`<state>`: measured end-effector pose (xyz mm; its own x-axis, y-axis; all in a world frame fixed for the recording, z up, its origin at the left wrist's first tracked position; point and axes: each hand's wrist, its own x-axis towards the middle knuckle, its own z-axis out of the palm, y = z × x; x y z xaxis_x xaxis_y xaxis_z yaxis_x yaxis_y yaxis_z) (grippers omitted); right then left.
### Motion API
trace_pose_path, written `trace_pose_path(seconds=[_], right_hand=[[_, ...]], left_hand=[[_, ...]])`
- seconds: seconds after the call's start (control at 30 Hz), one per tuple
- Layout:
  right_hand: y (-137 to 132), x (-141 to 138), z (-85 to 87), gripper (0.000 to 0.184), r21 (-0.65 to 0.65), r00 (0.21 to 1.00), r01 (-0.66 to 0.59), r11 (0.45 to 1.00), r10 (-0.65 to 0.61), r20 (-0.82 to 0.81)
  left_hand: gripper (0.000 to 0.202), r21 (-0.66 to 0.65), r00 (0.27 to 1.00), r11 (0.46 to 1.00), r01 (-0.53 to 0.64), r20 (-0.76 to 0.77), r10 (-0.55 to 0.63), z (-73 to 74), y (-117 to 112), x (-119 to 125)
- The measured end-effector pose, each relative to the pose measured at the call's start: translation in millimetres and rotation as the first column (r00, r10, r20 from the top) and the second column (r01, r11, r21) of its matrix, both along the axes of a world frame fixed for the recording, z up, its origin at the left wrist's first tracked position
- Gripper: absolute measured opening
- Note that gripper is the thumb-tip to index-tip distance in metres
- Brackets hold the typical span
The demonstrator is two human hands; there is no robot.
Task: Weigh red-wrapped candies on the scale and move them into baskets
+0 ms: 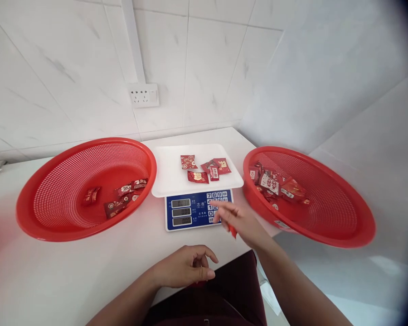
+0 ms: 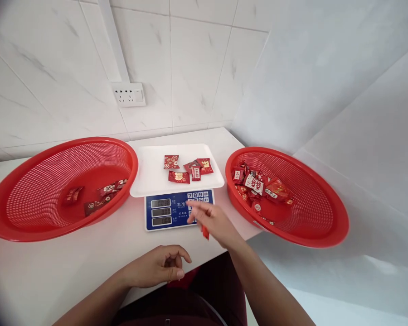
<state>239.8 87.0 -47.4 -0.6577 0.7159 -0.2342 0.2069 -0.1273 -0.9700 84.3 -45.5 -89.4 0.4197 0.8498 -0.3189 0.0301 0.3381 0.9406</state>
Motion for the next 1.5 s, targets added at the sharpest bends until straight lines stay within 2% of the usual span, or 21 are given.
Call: trace_pose_path(seconds=[0.07, 0.13, 0.23, 0.33, 0.4, 0.57, 0.63, 0.77, 0.93, 1.07, 1.5], right_hand=[[-16.1, 5.5, -11.7, 0.044, -0.041, 0.986, -0.151, 0.988, 0.153, 0.067], [-31.2, 10.2, -23.5, 0.042, -0.041, 0.978, -0.197, 0.98, 0.199, 0.056], [-45.5, 13.1, -34.8, 0.043, -0.057, 0.996, -0.092, 0.994, 0.093, 0.01], [-50.4, 13.7, -37.7, 0.044, -0.085, 0.999, 0.022, 0.996, -0.024, -0.026], [-51.3, 14.2, -37.4, 0.043, -0.098, 0.998, 0.033, 0.995, -0.038, -0.044], [-53.5, 14.0, -39.1, 0.04, -0.177, 0.993, 0.014, 0.984, -0.034, -0.11], [-54.1, 13.0, -41.3, 0.036, -0.19, 0.992, 0.004, 0.982, -0.028, -0.126], [-53.4, 12.9, -42.1, 0.036, -0.117, 0.998, -0.007, 0.993, 0.0, -0.06], [-50.8, 15.5, -33.2, 0.031, 0.044, 0.988, -0.121, 0.992, 0.115, 0.104], [-49.8, 15.2, -31.0, 0.038, 0.144, 0.963, -0.188, 0.972, 0.154, 0.221], [-52.5, 10.7, -30.7, 0.047, 0.179, 0.954, -0.275, 0.945, 0.245, 0.172]], left_hand=[[0.043, -0.001, 0.999, 1.0, -0.031, 0.008, 0.031, -1.7, 0.0, -0.3], [0.043, 0.007, 0.998, 0.998, -0.06, 0.021, 0.06, -4.4, 0.0, 0.1], [0.046, 0.019, 0.998, 0.998, -0.06, 0.036, 0.059, -9.5, 0.0, 2.1], [0.048, -0.002, 0.995, 0.998, -0.067, 0.07, 0.067, -14.6, 0.7, 4.1], [0.048, -0.019, 0.99, 0.993, -0.112, 0.081, 0.114, -16.6, 2.0, 4.8], [0.044, -0.037, 0.953, 0.952, -0.304, -0.018, 0.303, -15.0, 6.7, 6.4], [0.042, -0.031, 0.941, 0.94, -0.339, -0.019, 0.339, -13.4, 7.7, 7.0], [0.041, -0.005, 0.928, 0.929, -0.371, 0.013, 0.371, -11.3, 7.5, 6.9], [0.039, 0.005, 0.939, 0.94, -0.341, 0.055, 0.34, -8.7, 5.6, 7.8], [0.041, -0.016, 0.943, 0.945, -0.326, 0.069, 0.327, -6.2, 4.9, 8.8], [0.048, -0.044, 0.949, 0.956, -0.291, 0.111, 0.294, -6.4, 4.9, 7.3]])
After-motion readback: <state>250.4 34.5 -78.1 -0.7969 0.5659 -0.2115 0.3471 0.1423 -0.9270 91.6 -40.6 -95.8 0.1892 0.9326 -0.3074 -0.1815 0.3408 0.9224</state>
